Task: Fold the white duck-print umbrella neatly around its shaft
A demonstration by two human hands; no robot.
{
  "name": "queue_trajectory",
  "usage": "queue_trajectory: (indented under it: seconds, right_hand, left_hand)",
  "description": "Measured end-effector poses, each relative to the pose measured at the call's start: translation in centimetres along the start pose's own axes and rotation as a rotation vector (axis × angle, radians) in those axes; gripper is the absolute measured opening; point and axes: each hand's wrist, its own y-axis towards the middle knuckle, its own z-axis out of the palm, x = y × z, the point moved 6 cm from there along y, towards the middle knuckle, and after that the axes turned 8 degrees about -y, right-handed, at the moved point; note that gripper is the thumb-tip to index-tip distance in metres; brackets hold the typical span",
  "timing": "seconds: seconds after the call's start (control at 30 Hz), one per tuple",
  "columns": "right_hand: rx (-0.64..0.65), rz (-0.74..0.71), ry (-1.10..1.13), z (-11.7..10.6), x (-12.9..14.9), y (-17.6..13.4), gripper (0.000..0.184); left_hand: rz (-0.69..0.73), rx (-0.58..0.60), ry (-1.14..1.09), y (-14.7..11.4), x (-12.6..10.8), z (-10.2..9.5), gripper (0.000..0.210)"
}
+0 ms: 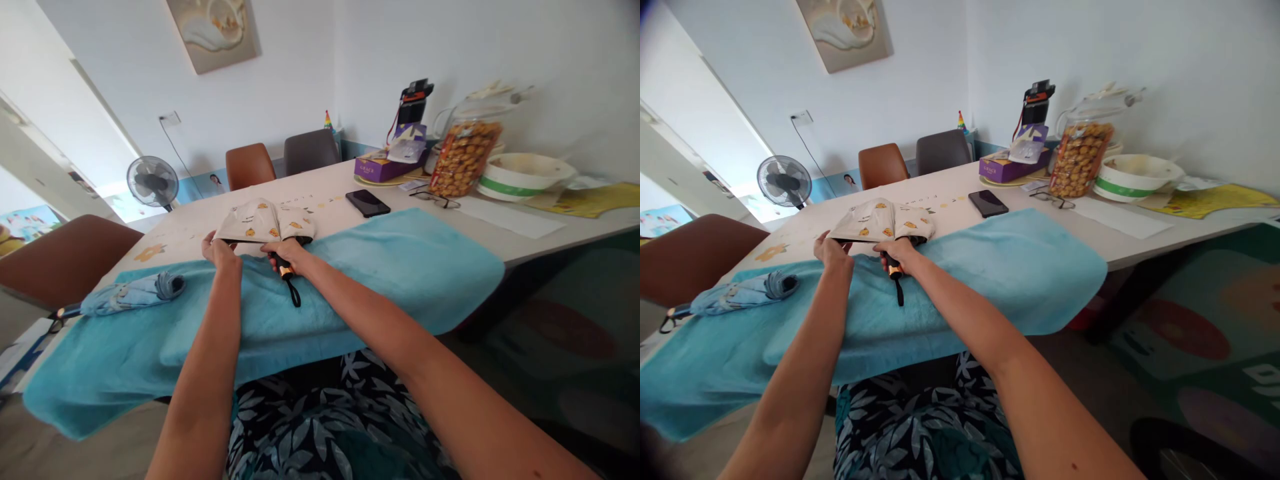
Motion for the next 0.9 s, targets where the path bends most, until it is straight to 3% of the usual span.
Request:
queue_trajectory:
  seconds: [0.23, 0.67, 0.77, 0.9]
  right_hand:
    - [0.095, -0.001, 0.126, -0.1, 0.1, 0.0, 0.018]
    - [0.273, -0.051, 0.323, -0.2, 1.3, -0.6, 0.028]
    - [0.274, -0.042, 0.365, -0.4, 1.3, -0.6, 0.039]
    - [0.214, 0.05, 0.265, -0.5, 0.6, -0.5, 0.044]
  left_hand:
    - [-0.072, 0.078, -0.038, -0.8, -0.2, 0.7, 0.04]
    - [0.023, 0.127, -0.064, -0.9, -0.6, 1.1, 0.04]
    - [0.051, 0.154, -0.083, -1.2, -0.8, 1.2, 0.047]
    - [0.069, 0.183, -0.099, -1.6, -1.0, 1.4, 0.055]
